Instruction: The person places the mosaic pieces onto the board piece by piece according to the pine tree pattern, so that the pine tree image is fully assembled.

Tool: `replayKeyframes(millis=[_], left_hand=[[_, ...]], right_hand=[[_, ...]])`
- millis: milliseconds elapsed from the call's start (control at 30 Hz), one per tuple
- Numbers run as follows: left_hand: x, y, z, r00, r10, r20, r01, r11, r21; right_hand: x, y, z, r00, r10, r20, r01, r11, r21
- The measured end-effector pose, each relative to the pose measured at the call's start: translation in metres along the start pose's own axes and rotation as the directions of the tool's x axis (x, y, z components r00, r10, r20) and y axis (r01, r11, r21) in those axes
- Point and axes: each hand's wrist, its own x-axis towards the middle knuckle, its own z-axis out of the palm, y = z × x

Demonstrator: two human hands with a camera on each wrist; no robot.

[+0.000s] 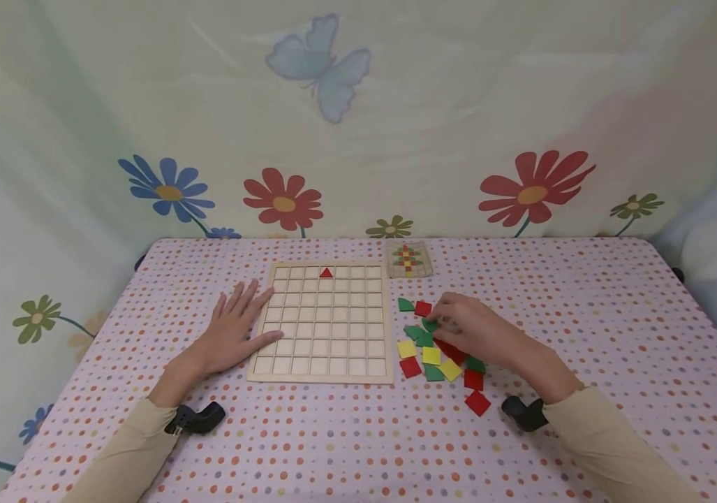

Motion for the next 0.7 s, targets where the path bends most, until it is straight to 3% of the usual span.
replayKeyframes(millis=[300, 533, 700], left_hand=[[0.005, 0.003, 0.004, 1.0, -0.006, 0.013, 0.006, 1.0, 0.01], [0.004, 0.004, 0.003, 1.0, -0.002, 0.008, 0.002, 1.0, 0.011], [0.004, 0.004, 0.002, 1.0, -0.006, 0.005, 0.006, 1.0, 0.016]], right_hand=[[0.01, 0.002, 0.008, 0.997, 0.047, -0.066, -0.05, 0.998, -0.034], [0.024, 0.001, -0.003, 0.982, 0.179, 0.061, -0.183, 0.981, 0.06], [0.031, 0.005, -0.008, 0.969, 0.222, 0.112, -0.233, 0.967, 0.104]])
